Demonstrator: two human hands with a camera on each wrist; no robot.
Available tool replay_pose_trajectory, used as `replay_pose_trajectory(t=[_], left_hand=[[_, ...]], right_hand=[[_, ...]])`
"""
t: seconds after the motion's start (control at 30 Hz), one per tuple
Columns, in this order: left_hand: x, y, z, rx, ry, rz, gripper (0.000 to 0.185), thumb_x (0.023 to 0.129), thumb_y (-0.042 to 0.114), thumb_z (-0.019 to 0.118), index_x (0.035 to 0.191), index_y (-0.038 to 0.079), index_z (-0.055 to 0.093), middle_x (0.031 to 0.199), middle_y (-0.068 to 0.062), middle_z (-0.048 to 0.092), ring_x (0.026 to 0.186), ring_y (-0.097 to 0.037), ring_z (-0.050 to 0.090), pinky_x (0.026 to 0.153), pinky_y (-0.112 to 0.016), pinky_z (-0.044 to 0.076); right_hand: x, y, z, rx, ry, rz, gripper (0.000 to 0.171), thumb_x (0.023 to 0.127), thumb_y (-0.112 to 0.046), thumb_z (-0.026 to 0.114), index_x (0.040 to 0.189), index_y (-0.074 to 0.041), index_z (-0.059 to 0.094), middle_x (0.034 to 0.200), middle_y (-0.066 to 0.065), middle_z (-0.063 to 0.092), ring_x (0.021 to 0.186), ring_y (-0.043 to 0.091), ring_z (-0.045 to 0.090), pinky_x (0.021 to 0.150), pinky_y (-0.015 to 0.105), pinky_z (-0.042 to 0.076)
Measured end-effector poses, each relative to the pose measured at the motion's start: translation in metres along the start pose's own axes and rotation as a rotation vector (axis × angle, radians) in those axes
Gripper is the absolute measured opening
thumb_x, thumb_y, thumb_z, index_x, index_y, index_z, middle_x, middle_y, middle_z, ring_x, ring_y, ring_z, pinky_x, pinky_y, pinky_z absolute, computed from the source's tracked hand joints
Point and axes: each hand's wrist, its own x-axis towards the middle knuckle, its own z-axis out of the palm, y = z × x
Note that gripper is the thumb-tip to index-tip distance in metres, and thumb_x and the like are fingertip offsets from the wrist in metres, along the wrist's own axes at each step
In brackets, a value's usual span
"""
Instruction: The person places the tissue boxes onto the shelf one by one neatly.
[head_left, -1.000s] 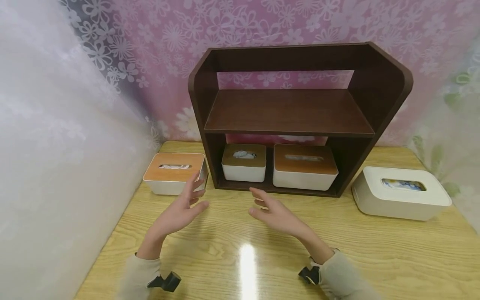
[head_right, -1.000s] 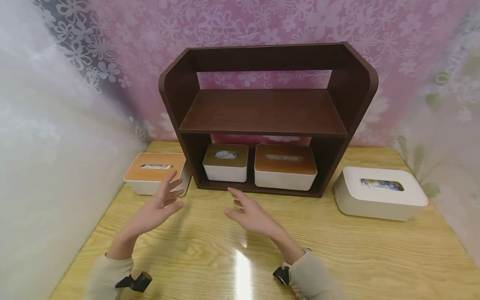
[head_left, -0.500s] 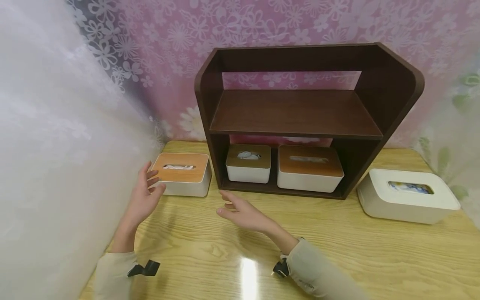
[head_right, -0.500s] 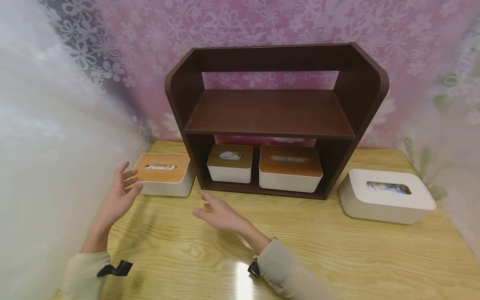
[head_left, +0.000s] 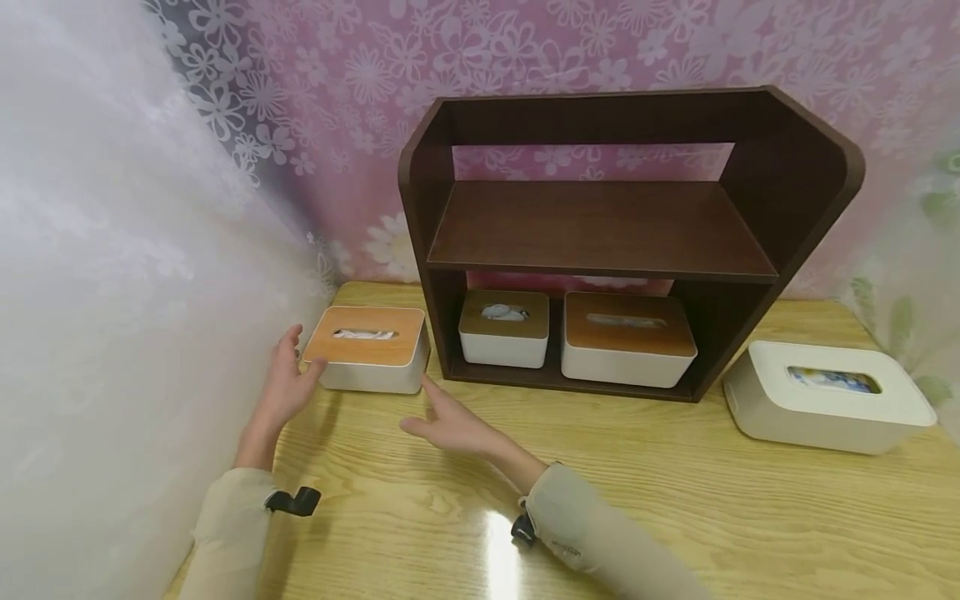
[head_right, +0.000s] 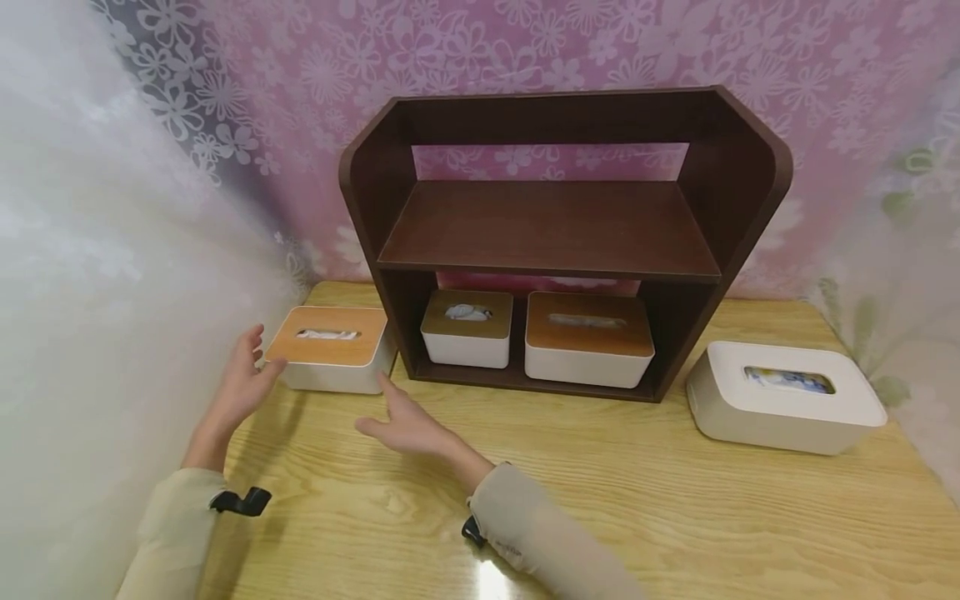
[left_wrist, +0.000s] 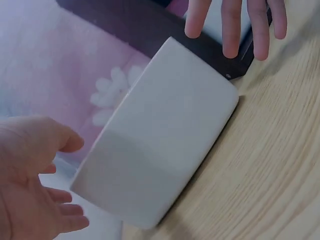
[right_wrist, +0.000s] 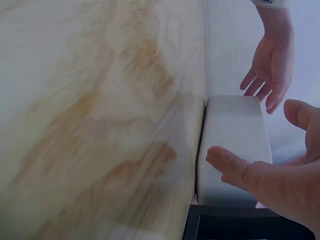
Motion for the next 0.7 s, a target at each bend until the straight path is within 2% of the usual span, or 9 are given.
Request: replay_pose_trajectory(t=[0.1,0.27,0.4,0.6,0.7], left_hand=[[0.006,-0.007,0.001,-0.068,-0.065,-0.040,0.079,0.105,0.026,0.049,0.158,0.001,-0.005,0.158,-0.035,0.007,0.141,-0.054,0.020,0.109,-0.065,0.026],[0.014,-0.019,0.001,-0.135,-0.125,-0.069,0.084,0.104,0.035,0.050,0.159,0.004,-0.006,0.163,-0.027,0.004,0.138,-0.046,0.027,0.106,-0.059,0.032],[0.019,-0.028,-0.001,-0.161,-0.157,-0.072,0.085,0.104,0.037,0.050,0.159,0.006,-0.007,0.165,-0.021,-0.004,0.143,-0.045,0.019,0.110,-0.060,0.026],[0.025,-0.040,0.003,-0.341,-0.220,-0.048,0.078,0.106,0.031,0.047,0.160,0.011,-0.006,0.164,-0.020,0.006,0.145,-0.041,0.020,0.114,-0.060,0.021],[0.027,-0.043,0.003,-0.398,-0.237,-0.044,0.077,0.106,0.029,0.046,0.160,0.014,-0.006,0.164,-0.019,0.006,0.146,-0.041,0.018,0.115,-0.061,0.018]], right_hand=[[0.009,0.001,0.003,-0.004,0.025,-0.022,0.093,0.099,-0.037,0.060,0.160,-0.009,-0.005,0.166,0.011,-0.001,0.151,0.026,0.007,0.120,0.048,0.018],[0.021,-0.001,0.008,0.007,0.061,-0.019,0.104,0.095,-0.038,0.066,0.159,-0.017,-0.014,0.166,0.009,-0.004,0.152,0.028,0.004,0.119,0.052,0.017],[0.030,-0.002,0.014,0.033,0.089,0.007,0.112,0.091,-0.040,0.070,0.157,-0.020,-0.019,0.166,0.009,-0.007,0.152,0.030,0.002,0.118,0.055,0.018],[0.044,0.003,0.020,0.113,0.152,0.052,0.116,0.088,-0.038,0.072,0.157,-0.013,-0.018,0.166,0.013,-0.006,0.152,0.032,0.004,0.118,0.055,0.019],[0.048,0.006,0.020,0.132,0.149,0.066,0.116,0.087,-0.033,0.072,0.157,-0.014,-0.018,0.166,0.013,-0.006,0.152,0.031,0.002,0.118,0.055,0.018]])
